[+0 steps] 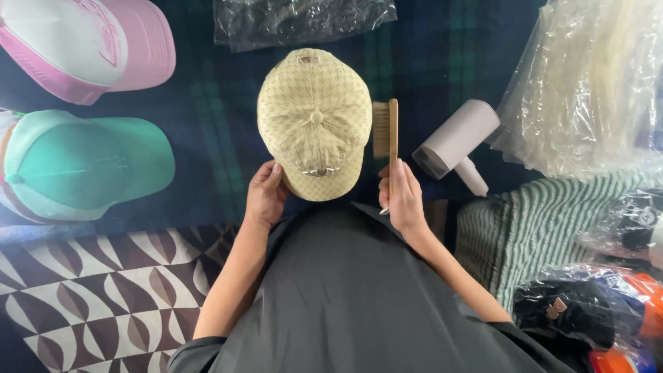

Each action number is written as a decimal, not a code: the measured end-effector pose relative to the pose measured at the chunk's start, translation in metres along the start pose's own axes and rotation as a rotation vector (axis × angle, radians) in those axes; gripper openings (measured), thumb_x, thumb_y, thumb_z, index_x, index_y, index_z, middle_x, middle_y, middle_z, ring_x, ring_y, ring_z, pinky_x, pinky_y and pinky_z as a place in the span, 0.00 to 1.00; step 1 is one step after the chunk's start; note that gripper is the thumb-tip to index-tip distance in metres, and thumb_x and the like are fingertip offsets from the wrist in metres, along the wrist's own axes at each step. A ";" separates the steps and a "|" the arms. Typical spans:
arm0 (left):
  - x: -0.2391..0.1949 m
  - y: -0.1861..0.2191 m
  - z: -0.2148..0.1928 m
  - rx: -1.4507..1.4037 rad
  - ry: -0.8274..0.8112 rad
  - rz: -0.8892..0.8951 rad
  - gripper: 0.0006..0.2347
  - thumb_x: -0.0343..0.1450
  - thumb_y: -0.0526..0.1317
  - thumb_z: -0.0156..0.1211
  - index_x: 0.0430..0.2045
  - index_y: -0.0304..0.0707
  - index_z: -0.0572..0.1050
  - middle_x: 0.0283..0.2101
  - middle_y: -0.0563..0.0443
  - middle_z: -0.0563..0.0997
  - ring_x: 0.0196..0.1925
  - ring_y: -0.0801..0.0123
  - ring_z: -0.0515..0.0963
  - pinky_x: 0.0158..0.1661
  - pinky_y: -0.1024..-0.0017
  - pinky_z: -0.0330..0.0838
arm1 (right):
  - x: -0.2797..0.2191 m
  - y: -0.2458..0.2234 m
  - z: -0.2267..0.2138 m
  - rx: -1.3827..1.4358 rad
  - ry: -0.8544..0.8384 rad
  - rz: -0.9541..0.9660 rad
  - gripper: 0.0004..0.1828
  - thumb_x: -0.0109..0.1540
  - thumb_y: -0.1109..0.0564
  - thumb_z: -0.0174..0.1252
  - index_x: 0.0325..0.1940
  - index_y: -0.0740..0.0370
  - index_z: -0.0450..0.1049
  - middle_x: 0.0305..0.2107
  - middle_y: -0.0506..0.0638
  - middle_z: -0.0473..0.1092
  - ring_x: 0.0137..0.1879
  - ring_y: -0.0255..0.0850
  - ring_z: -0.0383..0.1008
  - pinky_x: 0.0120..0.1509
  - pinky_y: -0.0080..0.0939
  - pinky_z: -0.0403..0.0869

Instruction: The person cleans a beige baseball cap by brushing its surface with a wooden brush. They then use a white hair dryer to blow air onto the cap while holding it with their other hand.

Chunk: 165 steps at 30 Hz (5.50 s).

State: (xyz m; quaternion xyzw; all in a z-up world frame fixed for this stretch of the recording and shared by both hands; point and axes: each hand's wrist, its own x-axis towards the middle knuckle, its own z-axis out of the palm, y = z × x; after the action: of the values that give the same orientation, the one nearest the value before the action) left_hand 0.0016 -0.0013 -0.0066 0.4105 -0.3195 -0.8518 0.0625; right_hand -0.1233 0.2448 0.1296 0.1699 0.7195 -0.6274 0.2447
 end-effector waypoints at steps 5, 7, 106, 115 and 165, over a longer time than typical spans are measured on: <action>0.002 0.000 0.001 -0.014 -0.012 -0.015 0.07 0.76 0.38 0.59 0.43 0.37 0.79 0.37 0.39 0.84 0.36 0.49 0.87 0.35 0.54 0.85 | 0.023 0.026 -0.008 0.059 0.041 0.034 0.18 0.73 0.47 0.49 0.35 0.60 0.72 0.12 0.44 0.60 0.13 0.32 0.61 0.17 0.28 0.60; 0.001 0.003 0.003 -0.023 0.023 -0.010 0.06 0.75 0.38 0.59 0.42 0.37 0.79 0.37 0.40 0.84 0.36 0.50 0.87 0.36 0.54 0.85 | 0.030 0.008 -0.014 0.108 0.083 0.063 0.13 0.71 0.51 0.55 0.35 0.58 0.73 0.12 0.42 0.61 0.14 0.29 0.60 0.17 0.25 0.60; -0.122 0.081 0.159 0.591 -0.534 0.773 0.15 0.81 0.46 0.40 0.46 0.34 0.72 0.42 0.42 0.70 0.47 0.46 0.73 0.55 0.60 0.69 | -0.043 -0.024 0.028 -0.296 -0.681 -0.621 0.14 0.58 0.54 0.68 0.45 0.60 0.79 0.29 0.48 0.75 0.32 0.44 0.76 0.36 0.46 0.76; -0.104 0.075 0.111 0.881 -0.324 0.492 0.07 0.74 0.40 0.62 0.44 0.47 0.82 0.29 0.46 0.83 0.37 0.54 0.85 0.39 0.59 0.77 | 0.070 -0.040 -0.012 -0.824 0.188 -0.300 0.28 0.71 0.49 0.51 0.72 0.62 0.58 0.43 0.70 0.74 0.41 0.61 0.80 0.47 0.61 0.79; -0.225 0.194 0.053 0.712 0.089 0.582 0.22 0.73 0.56 0.49 0.41 0.37 0.82 0.47 0.50 0.82 0.57 0.73 0.76 0.58 0.80 0.67 | -0.088 -0.112 0.073 -0.436 -0.647 -1.269 0.23 0.60 0.45 0.68 0.57 0.54 0.80 0.54 0.54 0.68 0.61 0.53 0.71 0.66 0.51 0.71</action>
State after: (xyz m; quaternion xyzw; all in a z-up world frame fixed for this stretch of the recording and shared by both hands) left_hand 0.0794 -0.0449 0.2819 0.3359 -0.6909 -0.6178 0.1678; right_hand -0.1027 0.1611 0.2649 -0.5239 0.6794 -0.5099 0.0632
